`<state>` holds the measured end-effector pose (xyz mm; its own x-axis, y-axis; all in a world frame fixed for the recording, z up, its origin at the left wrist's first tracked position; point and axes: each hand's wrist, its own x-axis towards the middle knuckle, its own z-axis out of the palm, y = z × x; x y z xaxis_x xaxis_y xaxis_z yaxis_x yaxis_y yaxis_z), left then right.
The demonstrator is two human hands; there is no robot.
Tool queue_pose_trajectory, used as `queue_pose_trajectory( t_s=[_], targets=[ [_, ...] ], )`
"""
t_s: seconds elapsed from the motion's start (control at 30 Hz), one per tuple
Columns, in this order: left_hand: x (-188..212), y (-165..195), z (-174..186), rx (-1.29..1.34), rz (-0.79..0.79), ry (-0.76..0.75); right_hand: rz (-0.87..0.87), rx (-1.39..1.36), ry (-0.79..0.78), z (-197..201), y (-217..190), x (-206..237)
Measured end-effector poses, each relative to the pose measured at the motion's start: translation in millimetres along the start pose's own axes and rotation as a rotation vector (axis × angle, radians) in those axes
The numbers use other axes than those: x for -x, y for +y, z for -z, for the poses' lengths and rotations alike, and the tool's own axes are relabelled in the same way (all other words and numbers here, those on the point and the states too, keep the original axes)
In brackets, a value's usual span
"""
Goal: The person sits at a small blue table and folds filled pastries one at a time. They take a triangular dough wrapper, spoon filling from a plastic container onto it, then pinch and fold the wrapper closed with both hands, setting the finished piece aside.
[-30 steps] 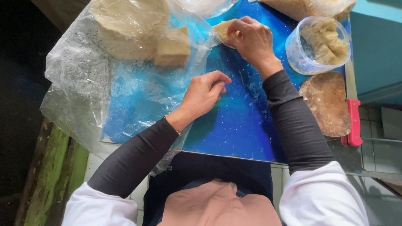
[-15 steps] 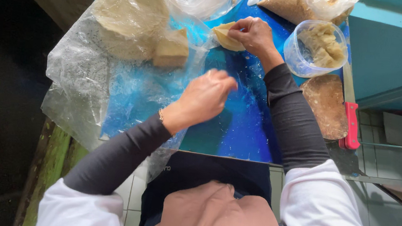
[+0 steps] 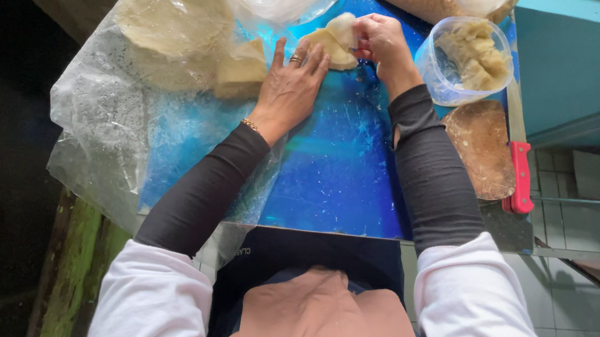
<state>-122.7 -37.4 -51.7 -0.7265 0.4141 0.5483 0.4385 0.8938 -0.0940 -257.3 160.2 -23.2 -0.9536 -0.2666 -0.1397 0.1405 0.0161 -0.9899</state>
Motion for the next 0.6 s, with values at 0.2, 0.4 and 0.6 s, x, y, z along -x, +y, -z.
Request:
queue_pose_trajectory(
  t_s=[0.2, 0.4, 0.6],
  targets=[
    [-1, 1, 8, 0.023, 0.009, -0.001, 0.002, -0.242, 0.181, 17, 10, 15],
    [1, -2, 6, 0.055, 0.004, 0.004, 0.344, 0.021, 0.25, 10, -15, 70],
    [-4, 3, 25, 0.202, 0.017, 0.065, 0.898, 1.268, 0.035, -12, -17, 234]
  ],
)
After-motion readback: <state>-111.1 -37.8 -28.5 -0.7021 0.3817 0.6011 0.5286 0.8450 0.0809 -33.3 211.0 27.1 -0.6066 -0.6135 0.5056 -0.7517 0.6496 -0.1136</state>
